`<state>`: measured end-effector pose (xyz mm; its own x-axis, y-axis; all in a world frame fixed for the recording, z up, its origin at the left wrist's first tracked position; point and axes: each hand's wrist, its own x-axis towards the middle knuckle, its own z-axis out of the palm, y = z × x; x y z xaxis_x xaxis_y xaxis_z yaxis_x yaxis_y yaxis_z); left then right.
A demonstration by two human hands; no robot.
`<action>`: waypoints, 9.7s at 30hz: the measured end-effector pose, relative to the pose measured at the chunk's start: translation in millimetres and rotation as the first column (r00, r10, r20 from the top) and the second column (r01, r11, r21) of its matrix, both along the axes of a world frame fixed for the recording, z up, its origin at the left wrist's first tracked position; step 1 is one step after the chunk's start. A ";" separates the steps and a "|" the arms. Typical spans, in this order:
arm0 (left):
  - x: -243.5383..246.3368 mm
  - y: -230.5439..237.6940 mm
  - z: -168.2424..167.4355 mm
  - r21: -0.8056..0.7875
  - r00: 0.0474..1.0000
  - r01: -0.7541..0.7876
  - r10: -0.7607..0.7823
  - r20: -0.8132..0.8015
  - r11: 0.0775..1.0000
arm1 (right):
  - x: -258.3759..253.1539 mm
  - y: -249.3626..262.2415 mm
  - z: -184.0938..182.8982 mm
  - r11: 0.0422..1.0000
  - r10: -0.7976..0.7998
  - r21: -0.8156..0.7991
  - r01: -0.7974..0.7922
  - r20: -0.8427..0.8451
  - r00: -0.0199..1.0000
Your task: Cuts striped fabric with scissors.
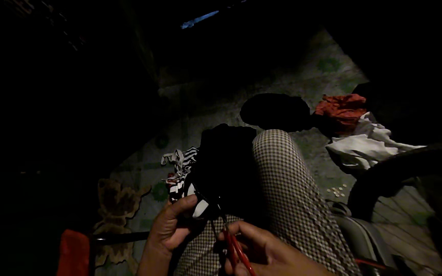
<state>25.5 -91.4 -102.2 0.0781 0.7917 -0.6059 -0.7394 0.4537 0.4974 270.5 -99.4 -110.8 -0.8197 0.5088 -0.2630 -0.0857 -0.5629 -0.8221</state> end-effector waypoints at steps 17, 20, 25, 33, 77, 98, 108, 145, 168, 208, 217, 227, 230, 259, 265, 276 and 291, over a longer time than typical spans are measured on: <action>21.0 13.0 9.6 0.113 0.931 -0.229 0.252 -0.263 0.967 | -4.0 16.5 -10.6 0.976 0.093 0.197 -0.091 -0.001 0.996; 19.3 11.9 7.8 0.087 0.931 -0.251 0.265 -0.251 0.964 | -6.8 20.2 -12.0 0.974 0.114 0.199 -0.110 -0.007 0.993; 19.4 11.0 8.6 0.091 0.927 -0.237 0.253 -0.277 0.967 | -8.5 24.1 -13.3 0.977 0.142 0.166 -0.133 -0.038 0.989; 20.5 13.1 12.3 0.045 0.935 -0.247 0.250 -0.251 0.968 | -11.6 30.0 -10.9 0.973 0.142 0.184 -0.136 -0.018 0.990; 19.0 10.9 17.5 0.115 0.884 -0.288 0.310 -0.349 0.951 | -30.6 31.4 -0.7 0.963 0.053 0.266 -0.047 -0.014 0.999; 18.8 7.5 18.0 0.175 0.872 -0.307 0.350 -0.341 0.936 | -30.6 41.5 11.7 0.960 0.104 0.258 -0.106 0.022 0.994; 20.5 6.5 20.0 0.248 0.847 -0.288 0.367 -0.385 0.925 | -30.7 46.4 15.9 0.935 0.080 0.341 -0.102 0.079 0.994; 15.6 -0.7 5.4 0.304 0.977 -0.132 0.176 -0.122 0.943 | -36.5 32.0 35.2 0.923 -0.034 0.384 -0.030 0.161 0.986; 14.7 -6.8 6.5 0.328 0.988 -0.093 0.127 -0.083 0.940 | -41.2 28.2 40.1 0.926 -0.086 0.375 0.042 0.100 0.991; -1.6 4.4 5.0 0.303 0.932 -0.084 0.183 -0.313 0.949 | -31.3 55.8 30.6 0.833 -0.053 0.538 -0.130 0.311 0.949; -15.8 53.4 40.0 0.473 0.825 -0.151 0.374 -0.424 0.868 | -61.9 75.0 20.2 0.122 -0.775 0.970 0.210 -0.039 0.631; -42.0 112.6 68.4 0.598 0.803 0.108 0.285 -0.523 0.794 | -16.8 189.2 44.8 0.062 -0.854 0.941 0.332 -0.122 0.506; -38.6 130.6 70.9 0.564 0.844 0.036 0.278 -0.460 0.825 | 3.8 209.0 69.2 0.049 -0.845 0.922 0.383 -0.166 0.508; 3.2 80.3 -46.6 -0.132 0.597 0.342 -0.324 -0.734 0.930 | 21.7 32.3 -4.5 0.518 -0.756 0.626 0.582 0.018 0.654; -0.8 71.5 -23.4 0.103 0.954 -0.213 0.230 -0.192 0.972 | 17.2 28.2 -11.6 0.474 -0.775 0.725 0.500 0.074 0.627; -7.5 -6.3 -6.8 0.197 0.890 -0.015 -0.077 0.449 0.980 | 6.9 8.2 -10.8 0.452 -0.738 0.840 0.299 0.164 0.655; 27.2 34.1 15.3 -0.066 0.877 -0.146 0.099 -0.471 0.987 | -3.4 -11.6 21.0 0.868 -0.463 0.271 0.416 0.139 0.875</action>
<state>52.7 -57.3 -86.9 -0.3253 0.7125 -0.6218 -0.4865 0.4377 0.7561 267.1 -111.1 -89.8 -0.4412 0.8683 -0.2268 -0.1066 -0.3017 -0.9474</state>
